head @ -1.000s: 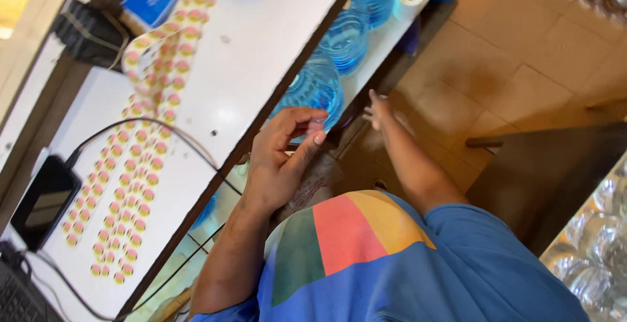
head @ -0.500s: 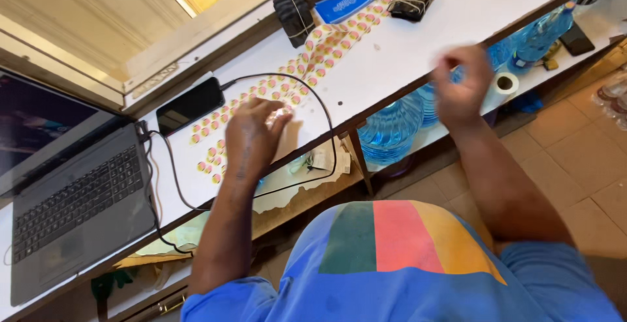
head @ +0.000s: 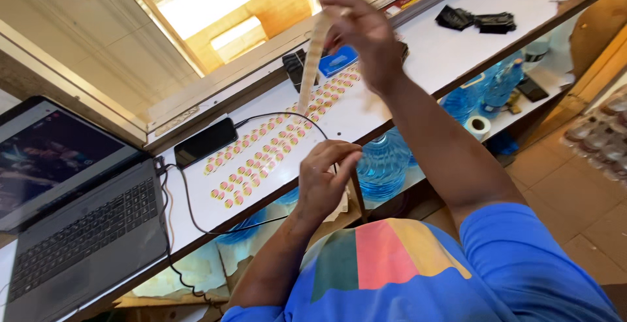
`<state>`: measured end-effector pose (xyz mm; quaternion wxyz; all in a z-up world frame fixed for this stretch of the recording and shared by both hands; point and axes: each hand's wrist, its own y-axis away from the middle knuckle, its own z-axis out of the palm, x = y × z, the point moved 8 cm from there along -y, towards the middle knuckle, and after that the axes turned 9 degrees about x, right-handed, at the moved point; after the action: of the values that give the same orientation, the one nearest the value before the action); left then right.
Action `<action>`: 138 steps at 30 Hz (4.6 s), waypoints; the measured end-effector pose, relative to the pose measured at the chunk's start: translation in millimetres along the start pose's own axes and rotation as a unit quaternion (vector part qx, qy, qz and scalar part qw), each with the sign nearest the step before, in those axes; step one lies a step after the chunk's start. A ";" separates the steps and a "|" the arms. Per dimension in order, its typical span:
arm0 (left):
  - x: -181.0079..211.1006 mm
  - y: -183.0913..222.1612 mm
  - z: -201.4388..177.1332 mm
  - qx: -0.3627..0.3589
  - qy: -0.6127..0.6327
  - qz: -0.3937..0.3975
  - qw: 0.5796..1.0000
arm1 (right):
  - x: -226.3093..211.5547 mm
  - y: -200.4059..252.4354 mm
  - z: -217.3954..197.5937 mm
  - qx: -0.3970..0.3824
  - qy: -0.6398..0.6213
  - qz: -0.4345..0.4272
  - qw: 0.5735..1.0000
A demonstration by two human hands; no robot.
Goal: The person applies circular stickers to the black caps of clear glass bottles arranged on a metal rack. They peel stickers from a sheet, place them on the bottle caps, and occasionally move to a nearby table to retrieve more stickers.
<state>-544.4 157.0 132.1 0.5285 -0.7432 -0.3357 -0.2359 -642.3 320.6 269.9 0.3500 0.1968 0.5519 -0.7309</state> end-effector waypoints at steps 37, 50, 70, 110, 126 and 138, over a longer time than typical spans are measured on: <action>271.6 232.4 35.0 -0.692 0.469 0.303 0.457 | -265.9 493.5 242.1 0.522 0.771 -0.153 0.332; 301.2 309.0 -77.2 -0.619 0.601 0.308 0.401 | -287.1 619.6 356.9 0.651 0.610 -0.165 0.420; 318.9 531.1 -59.1 -0.811 0.314 -0.174 0.461 | -575.0 1049.9 521.3 0.763 0.624 0.050 -0.160; 328.8 547.4 45.1 -0.780 0.435 -0.206 0.399 | -391.6 664.9 353.8 0.329 0.925 0.024 0.191; 424.1 403.3 25.5 -0.657 0.594 0.197 0.420 | -447.6 656.5 308.3 0.612 0.725 -0.002 0.316; 431.3 436.5 22.5 -0.574 0.628 0.241 0.467 | -459.8 678.6 303.9 0.556 0.743 0.055 0.369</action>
<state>68.2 191.6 155.1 0.0881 -0.5831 0.4896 -0.6423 193.8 70.0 221.1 -0.3499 0.8407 0.0458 -0.4108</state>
